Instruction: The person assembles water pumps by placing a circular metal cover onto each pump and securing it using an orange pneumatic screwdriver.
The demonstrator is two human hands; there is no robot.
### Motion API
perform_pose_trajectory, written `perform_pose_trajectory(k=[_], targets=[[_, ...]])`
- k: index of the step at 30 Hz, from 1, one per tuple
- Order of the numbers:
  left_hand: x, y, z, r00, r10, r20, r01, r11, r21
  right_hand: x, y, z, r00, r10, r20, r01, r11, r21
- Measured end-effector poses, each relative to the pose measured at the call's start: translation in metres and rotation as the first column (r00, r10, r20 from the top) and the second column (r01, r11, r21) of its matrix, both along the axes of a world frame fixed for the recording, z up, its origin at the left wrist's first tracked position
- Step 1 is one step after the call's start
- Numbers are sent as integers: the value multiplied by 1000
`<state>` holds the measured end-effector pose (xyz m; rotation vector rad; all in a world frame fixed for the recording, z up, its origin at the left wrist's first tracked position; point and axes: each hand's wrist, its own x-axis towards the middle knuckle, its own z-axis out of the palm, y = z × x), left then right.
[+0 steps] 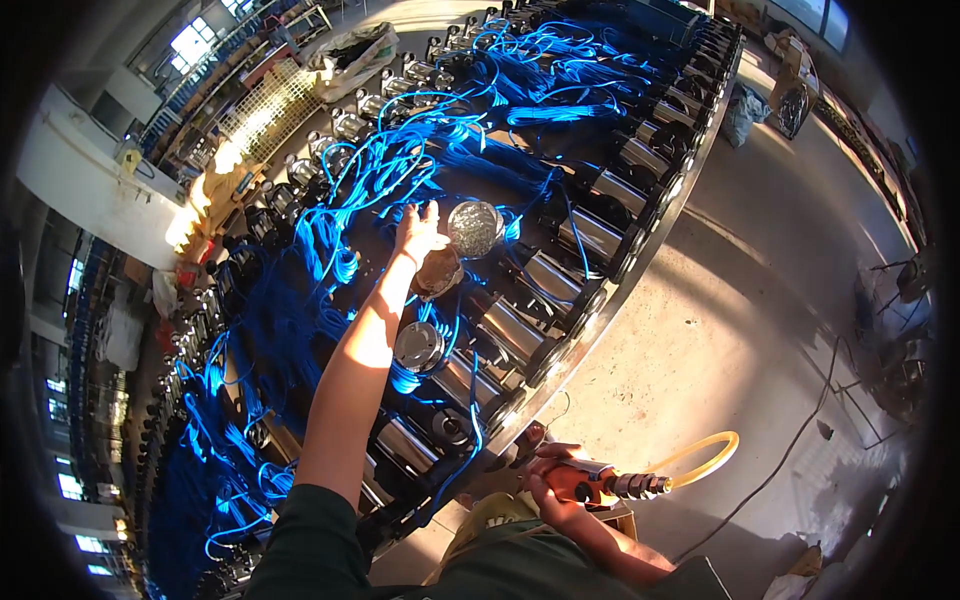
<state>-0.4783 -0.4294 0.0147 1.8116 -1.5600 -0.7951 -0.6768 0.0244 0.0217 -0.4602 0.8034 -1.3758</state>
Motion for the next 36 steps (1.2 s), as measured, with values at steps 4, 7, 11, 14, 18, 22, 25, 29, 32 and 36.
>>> perform_pose_trajectory(k=[4,7,11,14,18,22,25,29,32,36], targets=[[6,48,-34,879,95,468,76,940,-333,-16,-13,-14,938,-290,-192,267,954,-139],[44,132,-50,824,-237,514,123,961,246,-8,-12,-16,875,-436,-209,405,897,-178],[130,184,-113,874,-361,326,342,932,118,14,-14,15,900,-354,-253,305,928,-216],[116,204,-67,840,-244,485,334,936,-107,38,-11,30,926,-326,-191,287,936,-203],[161,275,57,890,-102,445,292,876,-384,82,-2,50,912,-333,-240,285,934,-214],[229,435,179,929,15,369,152,895,-420,109,8,40,962,-257,-87,214,916,-341],[256,569,175,931,222,289,-101,919,-381,143,27,15,921,-115,-372,12,963,-269],[253,625,106,976,189,107,-126,894,-431,171,21,34,980,115,-162,-154,956,-249],[265,647,83,940,246,235,-109,873,-476,205,39,48,970,107,-219,-181,918,-353],[274,647,83,975,200,96,-148,909,-389,206,72,58,958,-101,-268,42,975,-219]])
